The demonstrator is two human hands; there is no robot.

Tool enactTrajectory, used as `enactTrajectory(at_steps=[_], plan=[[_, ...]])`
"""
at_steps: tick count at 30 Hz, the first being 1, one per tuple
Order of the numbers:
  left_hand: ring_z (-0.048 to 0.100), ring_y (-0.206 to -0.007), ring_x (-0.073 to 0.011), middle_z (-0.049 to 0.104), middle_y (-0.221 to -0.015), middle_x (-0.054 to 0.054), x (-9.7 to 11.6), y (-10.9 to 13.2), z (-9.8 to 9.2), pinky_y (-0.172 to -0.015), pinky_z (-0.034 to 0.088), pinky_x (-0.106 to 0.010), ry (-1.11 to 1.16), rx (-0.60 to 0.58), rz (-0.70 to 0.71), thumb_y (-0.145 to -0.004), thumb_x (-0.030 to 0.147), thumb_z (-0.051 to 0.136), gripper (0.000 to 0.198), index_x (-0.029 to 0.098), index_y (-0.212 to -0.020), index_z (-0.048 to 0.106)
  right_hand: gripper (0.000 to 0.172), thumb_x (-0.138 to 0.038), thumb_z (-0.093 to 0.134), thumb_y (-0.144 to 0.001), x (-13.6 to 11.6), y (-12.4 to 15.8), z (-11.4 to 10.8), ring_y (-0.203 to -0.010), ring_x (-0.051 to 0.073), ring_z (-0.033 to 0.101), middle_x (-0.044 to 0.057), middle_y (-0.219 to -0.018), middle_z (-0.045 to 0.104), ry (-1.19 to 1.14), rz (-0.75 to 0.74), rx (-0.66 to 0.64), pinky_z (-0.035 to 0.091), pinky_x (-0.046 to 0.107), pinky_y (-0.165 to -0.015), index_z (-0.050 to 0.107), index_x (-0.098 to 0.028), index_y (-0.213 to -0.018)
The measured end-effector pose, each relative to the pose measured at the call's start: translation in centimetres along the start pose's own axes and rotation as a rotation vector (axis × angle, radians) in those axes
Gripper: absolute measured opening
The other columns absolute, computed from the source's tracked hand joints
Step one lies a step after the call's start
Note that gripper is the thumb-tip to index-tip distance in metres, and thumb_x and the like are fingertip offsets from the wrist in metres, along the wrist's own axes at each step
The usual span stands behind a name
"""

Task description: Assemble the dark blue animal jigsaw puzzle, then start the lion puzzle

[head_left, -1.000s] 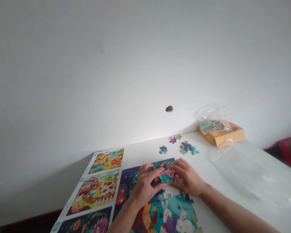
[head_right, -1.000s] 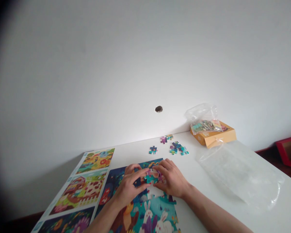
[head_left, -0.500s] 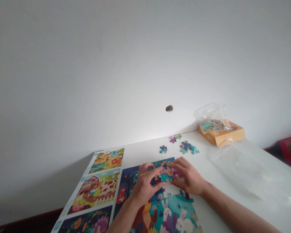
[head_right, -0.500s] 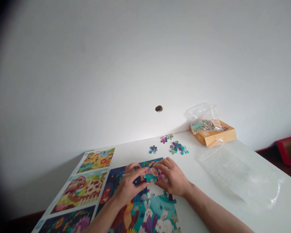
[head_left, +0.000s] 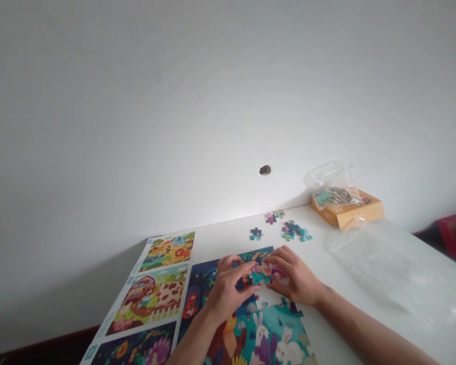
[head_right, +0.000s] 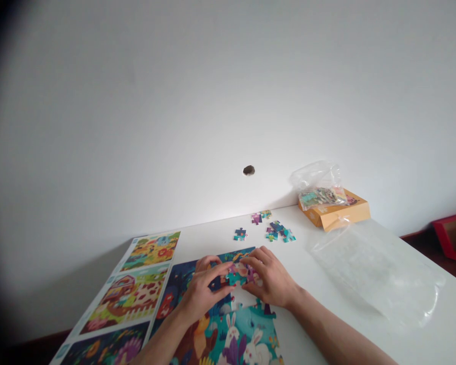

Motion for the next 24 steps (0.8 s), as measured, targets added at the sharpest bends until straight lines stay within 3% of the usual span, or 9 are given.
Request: enactTrajectory(at_steps=[12, 18, 24], plan=[[0.063, -0.103, -0.0246, 0.076, -0.096, -0.001, 0.2, 0.1, -0.1, -0.093, 0.049, -0.041, -0.008, -0.016, 0.002, -0.077, 0.025, 0.080, 0.057, 0.029, -0.130, 0.059, 0.049, -0.037, 0.072, -0.080, -0.2, -0.1, -0.2, -0.097, 0.026, 0.054, 0.011, -0.108, 0.060, -0.011, -0.019, -0.003, 0.048, 0.043, -0.083, 0.057, -0.023, -0.124], [0.061, -0.105, -0.0256, 0.076, -0.097, -0.001, 0.0, 0.1, 0.1, -0.097, 0.045, -0.044, 0.002, -0.042, -0.007, -0.075, 0.025, 0.082, 0.061, 0.029, -0.130, 0.057, 0.046, -0.036, 0.077, -0.072, 0.3, 0.3, -2.2, -0.101, 0.028, 0.053, 0.011, -0.113, 0.057, -0.001, -0.011, -0.050, 0.046, 0.046, -0.087, 0.062, -0.023, -0.113], [0.058, -0.106, -0.0265, 0.074, -0.101, -0.002, 0.7, -0.3, 0.0, -0.095, 0.046, -0.044, -0.010, -0.096, 0.035, -0.077, 0.028, 0.080, 0.034, 0.027, -0.110, 0.069, 0.041, -0.036, 0.082, -0.063, 1.5, 1.5, -3.3, -0.109, 0.031, 0.049, 0.010, -0.121, 0.053, 0.038, 0.049, -0.215, 0.043, 0.049, -0.093, 0.067, -0.024, -0.099]])
Point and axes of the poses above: each hand's wrist, its own y-axis away from the middle knuckle, its own z-axis out of the palm, x = y × z, the point moved 6 cm from there along -y, towards the middle knuckle
